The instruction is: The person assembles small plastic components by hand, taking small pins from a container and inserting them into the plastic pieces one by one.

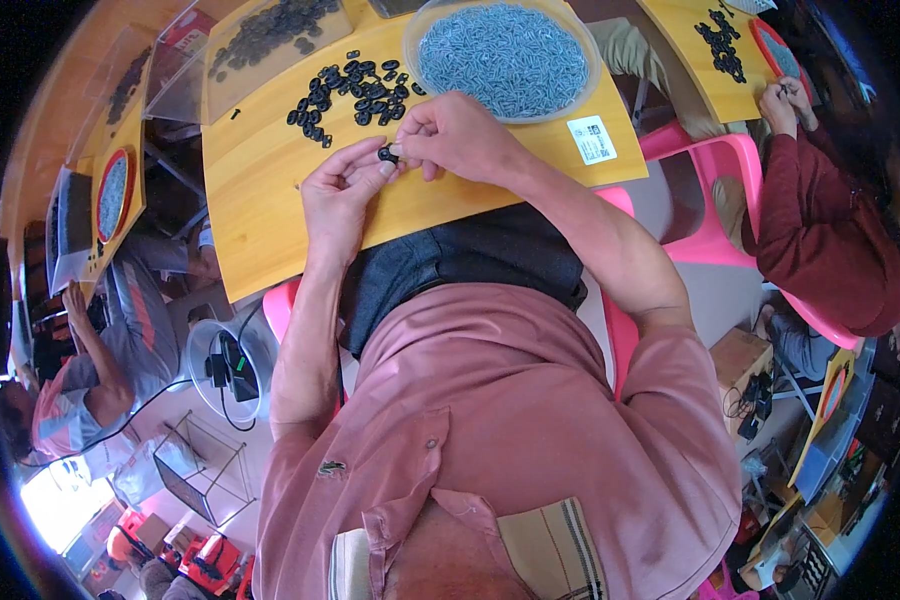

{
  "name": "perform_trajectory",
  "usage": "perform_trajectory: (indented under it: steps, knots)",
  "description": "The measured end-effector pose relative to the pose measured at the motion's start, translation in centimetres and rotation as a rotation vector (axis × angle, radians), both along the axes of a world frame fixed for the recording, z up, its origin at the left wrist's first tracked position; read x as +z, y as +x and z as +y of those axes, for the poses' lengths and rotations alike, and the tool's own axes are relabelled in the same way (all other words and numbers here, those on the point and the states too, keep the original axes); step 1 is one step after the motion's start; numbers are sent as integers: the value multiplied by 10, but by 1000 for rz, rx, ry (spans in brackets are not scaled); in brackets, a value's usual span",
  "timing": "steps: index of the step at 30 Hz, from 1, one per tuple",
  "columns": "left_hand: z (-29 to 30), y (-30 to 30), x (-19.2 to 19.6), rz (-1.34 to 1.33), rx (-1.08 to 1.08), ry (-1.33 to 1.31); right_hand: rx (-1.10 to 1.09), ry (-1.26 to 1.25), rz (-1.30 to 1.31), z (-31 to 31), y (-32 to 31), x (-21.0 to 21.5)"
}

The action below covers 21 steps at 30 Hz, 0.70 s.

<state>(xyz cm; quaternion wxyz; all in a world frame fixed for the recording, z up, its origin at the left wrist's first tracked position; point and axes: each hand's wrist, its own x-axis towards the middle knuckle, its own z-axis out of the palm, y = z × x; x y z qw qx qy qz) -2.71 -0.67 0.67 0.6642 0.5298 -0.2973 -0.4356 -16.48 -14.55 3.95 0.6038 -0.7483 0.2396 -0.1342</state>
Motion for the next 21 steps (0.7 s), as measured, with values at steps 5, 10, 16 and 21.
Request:
perform_trajectory:
  steps: [5,10,16,21]
  knots:
    - [3,-11,8,-155,-52,-16,37,74,-33,-1,-3,1]
    - [2,-10,1,-270,44,16,30,134,10,1,-3,6]
    - [-4,-9,2,-358,75,-39,68,234,28,-3,0,6]
    - [5,-9,15,-572,66,69,64,229,72,0,-1,3]
